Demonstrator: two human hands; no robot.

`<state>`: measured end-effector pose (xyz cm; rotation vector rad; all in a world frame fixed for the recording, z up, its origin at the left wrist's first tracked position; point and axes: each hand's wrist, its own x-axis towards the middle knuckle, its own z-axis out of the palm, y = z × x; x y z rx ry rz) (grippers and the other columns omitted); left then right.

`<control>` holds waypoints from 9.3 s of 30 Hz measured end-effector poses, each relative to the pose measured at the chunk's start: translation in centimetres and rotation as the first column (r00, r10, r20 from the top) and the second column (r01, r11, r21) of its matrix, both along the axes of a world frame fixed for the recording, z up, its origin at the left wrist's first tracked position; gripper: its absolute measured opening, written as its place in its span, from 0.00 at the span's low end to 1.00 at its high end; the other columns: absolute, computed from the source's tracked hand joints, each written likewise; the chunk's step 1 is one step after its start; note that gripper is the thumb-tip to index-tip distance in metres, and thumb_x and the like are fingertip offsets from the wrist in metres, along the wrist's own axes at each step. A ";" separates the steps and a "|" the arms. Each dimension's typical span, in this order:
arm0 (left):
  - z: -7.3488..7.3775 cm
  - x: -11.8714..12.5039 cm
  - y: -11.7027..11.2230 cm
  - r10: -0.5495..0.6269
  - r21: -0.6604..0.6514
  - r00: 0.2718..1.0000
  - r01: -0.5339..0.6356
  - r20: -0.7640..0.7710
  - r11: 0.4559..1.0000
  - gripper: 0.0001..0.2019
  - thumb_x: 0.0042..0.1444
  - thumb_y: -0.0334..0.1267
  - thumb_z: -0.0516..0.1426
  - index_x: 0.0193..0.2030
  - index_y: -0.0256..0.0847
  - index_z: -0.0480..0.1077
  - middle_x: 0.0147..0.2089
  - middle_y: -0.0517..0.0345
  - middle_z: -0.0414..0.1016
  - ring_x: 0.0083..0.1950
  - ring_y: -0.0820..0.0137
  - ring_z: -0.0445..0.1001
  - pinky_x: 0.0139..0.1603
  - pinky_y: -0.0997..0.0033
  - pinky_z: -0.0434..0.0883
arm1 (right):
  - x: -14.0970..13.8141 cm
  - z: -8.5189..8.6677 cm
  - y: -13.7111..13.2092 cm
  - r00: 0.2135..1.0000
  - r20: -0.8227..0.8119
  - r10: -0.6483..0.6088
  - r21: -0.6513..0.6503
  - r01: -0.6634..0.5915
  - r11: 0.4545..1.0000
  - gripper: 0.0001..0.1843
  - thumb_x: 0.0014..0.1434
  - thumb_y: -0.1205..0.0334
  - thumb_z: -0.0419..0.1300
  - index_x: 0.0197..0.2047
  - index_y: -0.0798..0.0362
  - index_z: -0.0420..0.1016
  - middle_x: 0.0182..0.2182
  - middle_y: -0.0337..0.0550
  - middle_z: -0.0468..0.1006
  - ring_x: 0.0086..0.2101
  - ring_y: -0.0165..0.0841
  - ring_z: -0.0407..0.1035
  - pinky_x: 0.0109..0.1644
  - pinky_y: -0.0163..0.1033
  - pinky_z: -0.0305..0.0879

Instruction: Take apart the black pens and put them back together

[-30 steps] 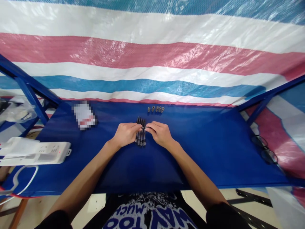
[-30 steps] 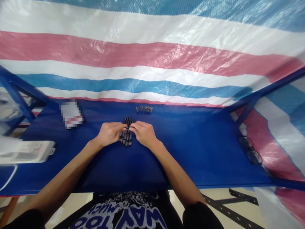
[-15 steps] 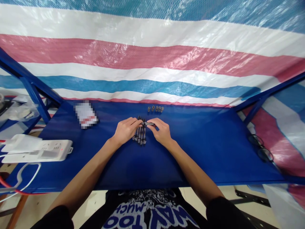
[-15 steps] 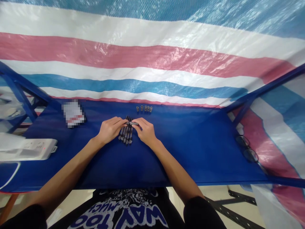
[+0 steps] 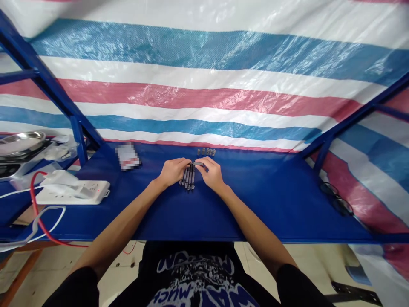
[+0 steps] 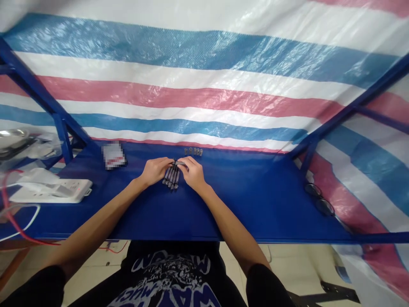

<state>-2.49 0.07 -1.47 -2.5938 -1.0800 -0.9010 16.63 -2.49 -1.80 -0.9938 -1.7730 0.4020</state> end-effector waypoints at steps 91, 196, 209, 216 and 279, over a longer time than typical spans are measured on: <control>-0.8 0.7 -0.2 -0.078 0.070 0.992 0.071 0.096 0.995 0.11 0.63 0.33 0.49 0.41 0.39 0.73 0.32 0.56 0.77 0.32 0.73 0.73 0.34 0.75 0.68 | 0.7 -0.9 0.5 0.981 0.194 -0.017 0.016 0.014 1.000 0.09 0.63 0.59 0.57 0.40 0.52 0.77 0.32 0.43 0.78 0.28 0.30 0.70 0.35 0.35 0.67; 4.3 0.1 2.6 -0.154 0.143 0.978 0.174 -0.142 0.974 0.10 0.64 0.33 0.48 0.36 0.38 0.69 0.24 0.64 0.72 0.23 0.77 0.68 0.22 0.76 0.60 | 2.4 5.4 3.9 0.915 0.129 0.382 -0.420 -0.299 0.857 0.16 0.64 0.57 0.55 0.28 0.56 0.72 0.20 0.34 0.67 0.22 0.23 0.59 0.29 0.31 0.55; 4.8 0.0 2.4 -0.216 -0.202 0.976 0.214 0.010 0.956 0.11 0.64 0.34 0.49 0.37 0.38 0.72 0.27 0.62 0.75 0.24 0.76 0.71 0.23 0.76 0.58 | 2.5 4.5 4.0 0.934 0.105 0.342 -0.175 -0.321 0.931 0.09 0.60 0.60 0.61 0.33 0.56 0.79 0.25 0.39 0.77 0.25 0.26 0.67 0.31 0.32 0.63; 5.7 -0.1 2.4 -0.232 -0.392 0.972 0.230 0.044 0.891 0.14 0.65 0.38 0.48 0.36 0.39 0.72 0.26 0.63 0.74 0.24 0.76 0.69 0.26 0.78 0.59 | 2.5 4.0 3.9 0.942 0.135 0.307 0.064 -0.318 0.946 0.06 0.59 0.64 0.62 0.38 0.57 0.78 0.27 0.42 0.78 0.25 0.27 0.69 0.30 0.33 0.66; 5.3 0.4 1.2 -0.031 0.076 0.982 0.046 -0.189 0.996 0.10 0.63 0.33 0.49 0.35 0.39 0.72 0.23 0.63 0.72 0.23 0.75 0.69 0.21 0.74 0.53 | 2.0 4.1 4.0 0.901 -0.267 0.342 -0.535 -0.434 0.725 0.10 0.56 0.57 0.62 0.36 0.55 0.74 0.33 0.40 0.71 0.29 0.26 0.67 0.31 0.33 0.66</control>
